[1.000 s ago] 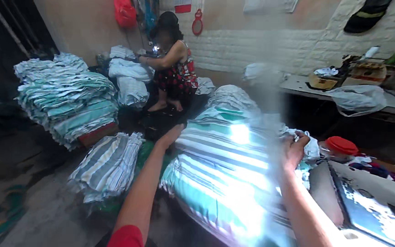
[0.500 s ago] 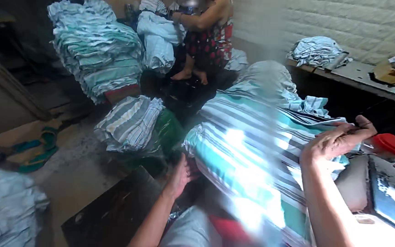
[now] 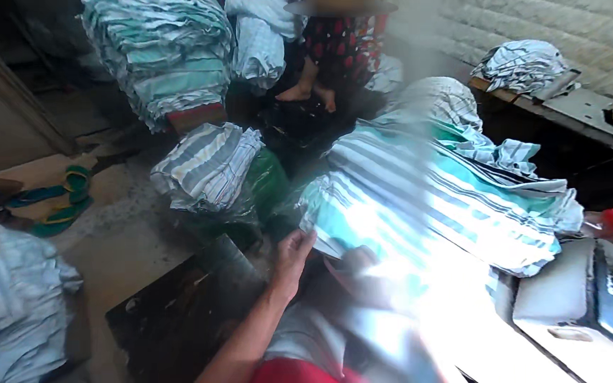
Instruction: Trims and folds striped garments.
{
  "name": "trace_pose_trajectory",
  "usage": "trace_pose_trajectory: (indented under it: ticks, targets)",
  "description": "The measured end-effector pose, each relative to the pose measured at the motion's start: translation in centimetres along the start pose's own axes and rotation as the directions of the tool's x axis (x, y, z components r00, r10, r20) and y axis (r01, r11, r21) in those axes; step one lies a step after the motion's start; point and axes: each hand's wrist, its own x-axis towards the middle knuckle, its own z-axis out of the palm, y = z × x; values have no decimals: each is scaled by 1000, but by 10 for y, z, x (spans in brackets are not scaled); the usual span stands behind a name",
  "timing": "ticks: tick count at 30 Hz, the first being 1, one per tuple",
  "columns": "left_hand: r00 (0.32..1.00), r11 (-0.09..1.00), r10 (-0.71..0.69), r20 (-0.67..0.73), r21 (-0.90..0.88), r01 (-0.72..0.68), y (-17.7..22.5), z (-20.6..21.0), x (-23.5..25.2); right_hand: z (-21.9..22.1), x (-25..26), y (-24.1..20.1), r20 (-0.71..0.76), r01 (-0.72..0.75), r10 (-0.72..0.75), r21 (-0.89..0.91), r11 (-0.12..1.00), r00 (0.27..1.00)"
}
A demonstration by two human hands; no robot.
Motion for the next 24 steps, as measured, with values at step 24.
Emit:
trace_pose_trajectory:
  ticks: [24]
  targets:
    - [843, 522, 538, 1, 785, -334, -8, 26, 12, -92, -7, 60, -237, -23, 242, 667, 744, 941]
